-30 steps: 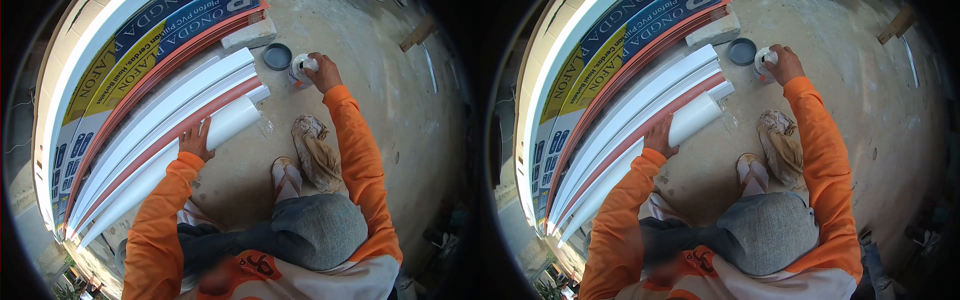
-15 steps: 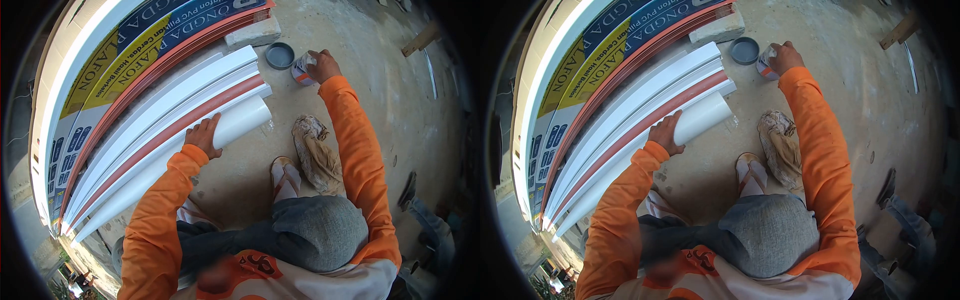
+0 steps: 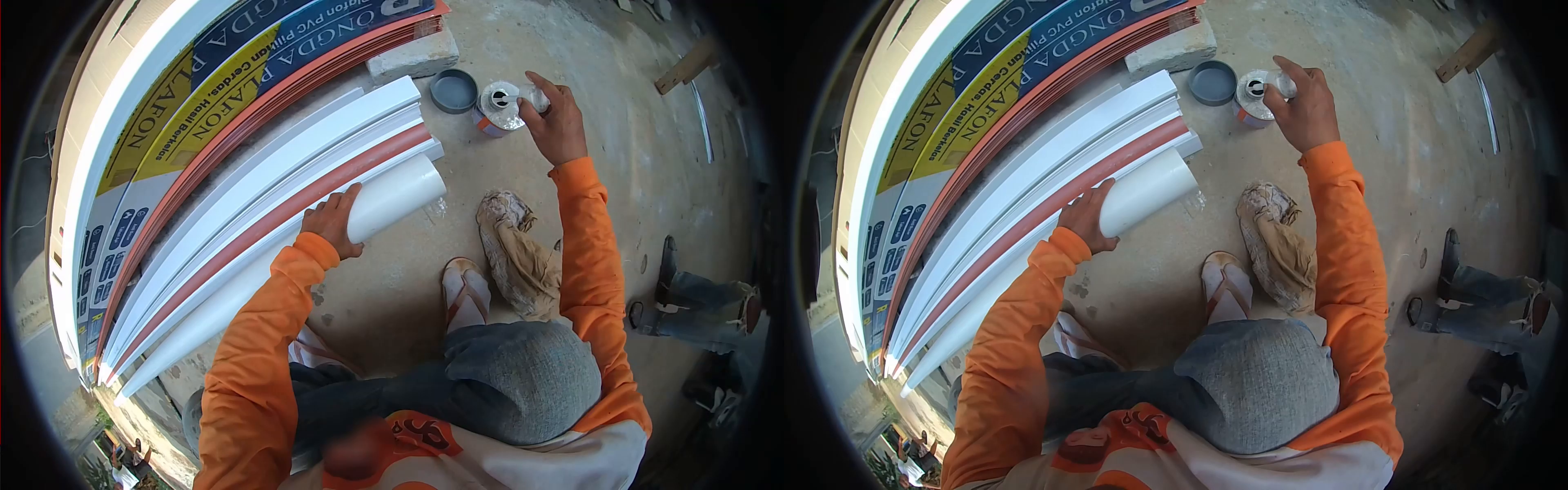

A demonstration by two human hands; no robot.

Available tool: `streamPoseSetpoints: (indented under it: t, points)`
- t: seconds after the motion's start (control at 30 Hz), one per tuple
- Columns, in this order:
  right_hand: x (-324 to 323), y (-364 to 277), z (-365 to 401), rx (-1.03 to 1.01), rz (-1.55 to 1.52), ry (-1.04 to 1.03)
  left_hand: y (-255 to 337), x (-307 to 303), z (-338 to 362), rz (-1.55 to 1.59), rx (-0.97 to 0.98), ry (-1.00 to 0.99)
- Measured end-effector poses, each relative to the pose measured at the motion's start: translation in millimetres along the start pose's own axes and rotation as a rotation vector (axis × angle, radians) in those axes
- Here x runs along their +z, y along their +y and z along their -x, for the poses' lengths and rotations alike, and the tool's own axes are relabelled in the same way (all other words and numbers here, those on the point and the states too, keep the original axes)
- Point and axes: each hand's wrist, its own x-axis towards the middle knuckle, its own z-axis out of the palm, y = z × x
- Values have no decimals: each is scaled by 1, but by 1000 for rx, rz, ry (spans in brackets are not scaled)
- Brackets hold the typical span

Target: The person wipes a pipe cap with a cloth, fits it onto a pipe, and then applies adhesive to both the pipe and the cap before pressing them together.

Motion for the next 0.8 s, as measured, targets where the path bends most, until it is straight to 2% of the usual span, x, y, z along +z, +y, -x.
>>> streamPoseSetpoints:
  t: [0.03,0.07,0.13,0.17,0.23,0.27,0.33,0.43,0.47,0.53,0.57,0.63,0.67,0.73,0.8]
  points:
    - [-7,-13,8,43,-129,-20,-3,2,-2,8,18,8]
    - [-5,-22,20,39,-126,-20,-5,3,-4,10,19,11]
    - [9,-37,44,-5,-584,-216,-8,3,-5,24,54,31]
    - [14,-45,53,-6,-586,-217,-8,3,-5,24,51,31]
    - [22,-57,69,-187,-526,-236,-8,1,-5,51,41,10]
    - [24,-57,78,-185,-528,-236,-9,1,-4,49,40,8]
    - [24,-54,90,-142,-482,-398,-10,-2,-6,70,40,17]
    - [12,-54,95,-154,-472,-496,-16,2,-9,83,83,44]
    - [9,-57,92,-151,-470,-492,-18,3,-10,82,87,44]
    - [7,-69,82,-150,-546,-289,-19,2,-13,100,133,51]
    - [15,-71,79,-146,-543,-282,-17,-1,-13,98,141,51]
    - [34,-71,76,-253,-527,-208,-14,-10,-11,163,105,-6]
    - [34,-69,77,-251,-530,-200,-13,-12,-11,155,108,-6]
    - [29,-61,84,-274,-426,-339,-14,-13,-12,172,106,-28]
    - [14,-53,88,-248,-375,-388,-14,-18,-8,167,144,-4]
